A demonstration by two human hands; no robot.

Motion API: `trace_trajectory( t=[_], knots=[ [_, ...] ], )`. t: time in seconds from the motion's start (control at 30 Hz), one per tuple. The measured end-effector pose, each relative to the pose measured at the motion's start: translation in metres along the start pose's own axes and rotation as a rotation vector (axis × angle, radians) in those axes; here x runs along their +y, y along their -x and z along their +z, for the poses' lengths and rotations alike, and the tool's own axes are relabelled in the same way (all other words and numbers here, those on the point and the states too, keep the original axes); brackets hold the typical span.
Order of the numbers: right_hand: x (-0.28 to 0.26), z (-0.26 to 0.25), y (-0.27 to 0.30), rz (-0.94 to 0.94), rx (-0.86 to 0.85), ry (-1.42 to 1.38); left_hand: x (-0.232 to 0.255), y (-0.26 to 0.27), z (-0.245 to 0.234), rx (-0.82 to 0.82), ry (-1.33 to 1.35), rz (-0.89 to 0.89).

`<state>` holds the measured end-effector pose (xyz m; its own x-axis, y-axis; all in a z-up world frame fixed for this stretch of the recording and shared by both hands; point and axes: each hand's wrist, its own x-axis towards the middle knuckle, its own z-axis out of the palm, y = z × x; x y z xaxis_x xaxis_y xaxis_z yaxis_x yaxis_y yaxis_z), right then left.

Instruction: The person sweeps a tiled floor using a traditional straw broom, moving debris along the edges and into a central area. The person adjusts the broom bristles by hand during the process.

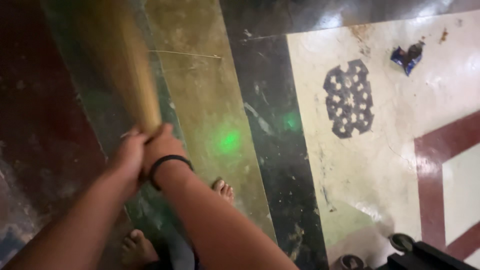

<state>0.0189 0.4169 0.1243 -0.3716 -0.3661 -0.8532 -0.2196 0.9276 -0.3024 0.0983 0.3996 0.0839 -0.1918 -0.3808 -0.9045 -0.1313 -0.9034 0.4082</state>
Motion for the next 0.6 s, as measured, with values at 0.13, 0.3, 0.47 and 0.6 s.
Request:
trace_trajectory(
  t=[0.13, 0.3, 0.47, 0.6],
  knots=[
    [0.017, -0.028, -0.002, 0.089, 0.201, -0.172, 0.005, -0.011, 0.042, -0.193, -0.161, 0.143],
    [0.046, -0.033, -0.002, -0.134, 0.234, -0.032, -0.003, 0.020, 0.053, -0.032, -0.243, 0.334],
    [0.070, -0.001, 0.015, -0.286, 0.024, 0.199, -0.045, 0.061, 0.028, 0.050, 0.123, 0.191],
    [0.076, 0.001, 0.027, 0.015, 0.044, 0.067, -0.054, 0.048, 0.026, -0.043, 0.027, -0.100]
  ],
)
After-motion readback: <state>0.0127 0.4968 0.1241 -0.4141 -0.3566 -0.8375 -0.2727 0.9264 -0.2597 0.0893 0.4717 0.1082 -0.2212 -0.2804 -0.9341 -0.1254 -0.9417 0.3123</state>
